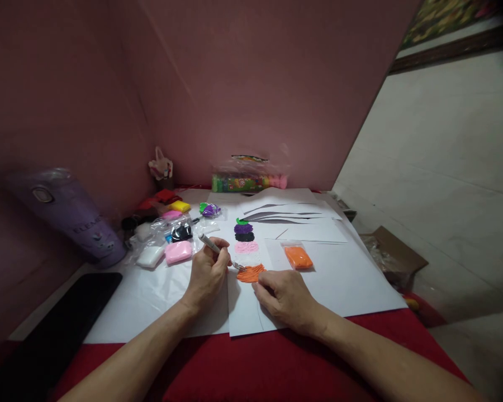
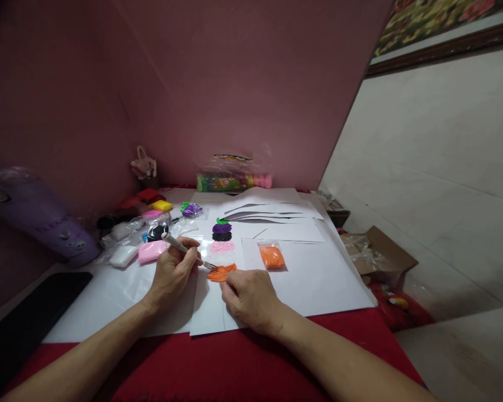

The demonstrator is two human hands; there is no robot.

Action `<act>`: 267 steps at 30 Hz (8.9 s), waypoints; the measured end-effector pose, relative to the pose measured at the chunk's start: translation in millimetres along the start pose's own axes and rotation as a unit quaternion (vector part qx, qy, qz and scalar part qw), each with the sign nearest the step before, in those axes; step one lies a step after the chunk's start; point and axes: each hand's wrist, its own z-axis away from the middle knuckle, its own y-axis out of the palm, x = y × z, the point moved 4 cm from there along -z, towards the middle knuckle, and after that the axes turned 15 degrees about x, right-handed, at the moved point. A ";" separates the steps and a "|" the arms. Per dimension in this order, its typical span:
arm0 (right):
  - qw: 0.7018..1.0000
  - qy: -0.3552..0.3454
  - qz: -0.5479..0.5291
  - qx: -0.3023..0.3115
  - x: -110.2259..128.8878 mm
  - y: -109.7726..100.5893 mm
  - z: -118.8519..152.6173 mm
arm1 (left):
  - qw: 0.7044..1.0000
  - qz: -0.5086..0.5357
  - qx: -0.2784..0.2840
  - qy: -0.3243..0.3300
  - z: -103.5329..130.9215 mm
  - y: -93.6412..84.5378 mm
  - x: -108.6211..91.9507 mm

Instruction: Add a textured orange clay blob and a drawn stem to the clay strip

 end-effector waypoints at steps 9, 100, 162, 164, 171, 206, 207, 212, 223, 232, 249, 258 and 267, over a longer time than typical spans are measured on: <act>1.000 -0.001 0.002 -0.006 -0.9 0.2 0.2 | 0.999 -0.028 -0.017 0.012 -1.8 -4.0 4.6; 1.000 -0.004 0.012 -0.010 1.6 -0.6 -0.1 | 0.999 0.044 -0.002 0.017 2.6 -13.4 -0.7; 0.997 -0.039 0.058 0.043 6.6 5.3 5.7 | 1.000 -0.027 0.010 0.003 19.1 0.1 1.7; 0.997 -0.037 0.058 0.045 6.3 5.6 5.8 | 0.999 -0.040 0.005 0.008 18.8 -2.4 2.2; 0.996 -0.038 0.064 0.044 4.9 6.5 5.5 | 0.996 -0.074 -0.008 0.039 17.2 -8.4 0.4; 0.997 -0.033 0.031 0.067 10.8 -2.8 6.1 | 0.996 -0.045 -0.024 0.073 18.4 -11.2 -7.2; 0.996 -0.034 0.024 0.074 11.9 -4.5 6.3 | 0.997 -0.026 -0.010 0.068 18.6 -8.8 -6.7; 0.994 -0.040 0.021 0.096 14.3 -8.6 6.5 | 0.998 0.004 0.046 0.048 18.5 2.7 -2.2; 0.994 -0.036 0.020 0.099 13.3 -7.8 7.3 | 0.997 -0.037 0.036 0.054 16.2 0.5 -2.2; 0.994 -0.043 0.020 0.096 11.8 -6.3 7.5 | 0.993 -0.100 0.018 0.068 17.5 -5.7 -5.5; 0.994 -0.038 0.018 0.097 11.4 -5.2 8.0 | 0.998 -0.045 -0.017 0.033 11.0 -6.5 0.3; 0.994 -0.036 0.015 0.100 10.5 -5.0 7.7 | 0.998 -0.046 -0.031 0.022 9.0 -8.8 2.1; 0.994 -0.037 0.013 0.101 10.2 -5.2 8.3 | 0.997 -0.040 -0.068 0.014 8.6 -13.7 1.1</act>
